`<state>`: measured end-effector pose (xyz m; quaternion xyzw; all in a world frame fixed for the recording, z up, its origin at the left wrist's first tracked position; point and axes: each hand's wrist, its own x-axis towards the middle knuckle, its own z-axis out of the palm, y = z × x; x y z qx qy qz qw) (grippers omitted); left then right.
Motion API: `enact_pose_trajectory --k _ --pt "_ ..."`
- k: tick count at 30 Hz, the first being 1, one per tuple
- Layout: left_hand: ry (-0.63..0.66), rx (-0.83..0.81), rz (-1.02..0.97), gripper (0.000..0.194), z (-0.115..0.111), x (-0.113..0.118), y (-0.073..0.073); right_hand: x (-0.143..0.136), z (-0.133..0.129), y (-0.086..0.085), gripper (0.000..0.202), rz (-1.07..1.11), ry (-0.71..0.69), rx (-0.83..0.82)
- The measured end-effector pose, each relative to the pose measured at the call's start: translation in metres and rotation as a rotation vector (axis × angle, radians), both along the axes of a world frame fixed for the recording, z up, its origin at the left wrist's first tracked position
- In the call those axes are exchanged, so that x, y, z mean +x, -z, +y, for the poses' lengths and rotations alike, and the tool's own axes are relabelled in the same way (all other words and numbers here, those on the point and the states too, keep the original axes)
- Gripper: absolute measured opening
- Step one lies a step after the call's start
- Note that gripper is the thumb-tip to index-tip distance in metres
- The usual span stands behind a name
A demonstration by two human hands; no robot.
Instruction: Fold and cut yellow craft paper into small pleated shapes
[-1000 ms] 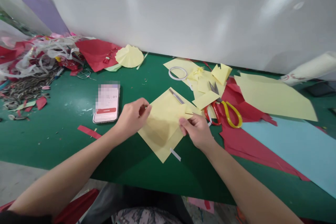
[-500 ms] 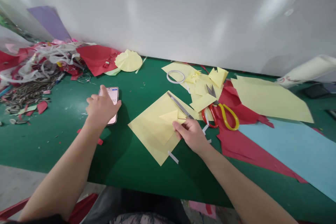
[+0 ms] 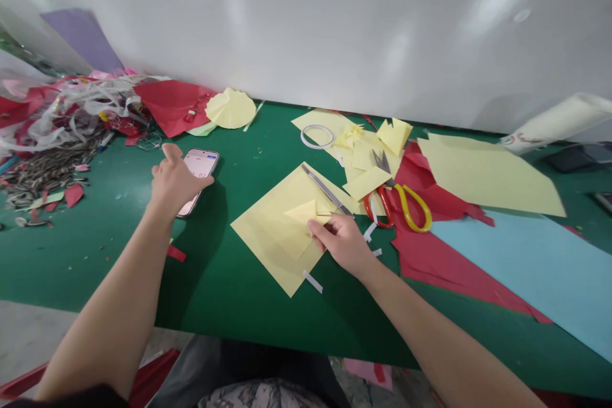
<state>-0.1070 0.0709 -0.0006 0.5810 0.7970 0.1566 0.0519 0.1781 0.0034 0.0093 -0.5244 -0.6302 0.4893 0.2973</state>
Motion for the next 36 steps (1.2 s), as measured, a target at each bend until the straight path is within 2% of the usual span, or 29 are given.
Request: enact_pose_trajectory --k 8,12,14,17,19,20,22,23,25,27,30,36 --pt "0.026 0.002 -0.027 0.061 -0.001 0.000 -0.002 -0.001 0.000 0.000 0.032 -0.018 -0.019 0.002" --pt "-0.086 -0.037 0.010 0.070 -0.004 0.011 -0.002 -0.001 0.000 -0.001 0.031 -0.010 0.008 -0.018" --pt "-0.103 0.049 0.057 0.071 -0.008 0.022 -0.003 -0.001 0.000 0.000 0.030 0.014 0.007 -0.023" --pt "0.094 0.282 0.076 0.052 -0.018 0.045 -0.006 0.000 0.000 0.002 0.027 0.069 -0.014 -0.035" --pt "0.366 0.354 -0.054 0.035 -0.027 0.063 -0.009 0.000 -0.001 0.002 0.027 0.076 -0.041 -0.032" --pt "0.522 0.330 -0.156 0.031 -0.031 0.072 -0.009 0.000 -0.001 0.002 0.027 0.062 -0.056 -0.026" --pt "0.804 0.130 -0.405 0.031 -0.041 0.088 -0.009 -0.001 -0.002 0.001 0.029 0.004 -0.093 0.005" --pt "0.866 0.014 -0.546 0.033 -0.045 0.095 -0.009 -0.001 -0.003 0.001 0.029 -0.036 -0.113 0.031" --pt "0.856 -0.180 -0.736 0.030 -0.053 0.105 -0.008 -0.002 -0.003 0.001 0.030 -0.115 -0.147 0.091" --pt "0.784 -0.289 -0.821 0.028 -0.057 0.110 -0.007 -0.002 -0.003 0.001 0.029 -0.167 -0.167 0.145" --pt "0.732 -0.372 -0.977 0.030 -0.058 0.111 -0.005 -0.002 -0.003 0.000 0.030 -0.173 -0.169 0.168" --pt "0.779 -0.446 -1.302 0.036 -0.056 0.108 -0.003 0.002 -0.001 -0.007 0.031 -0.056 -0.144 0.069"
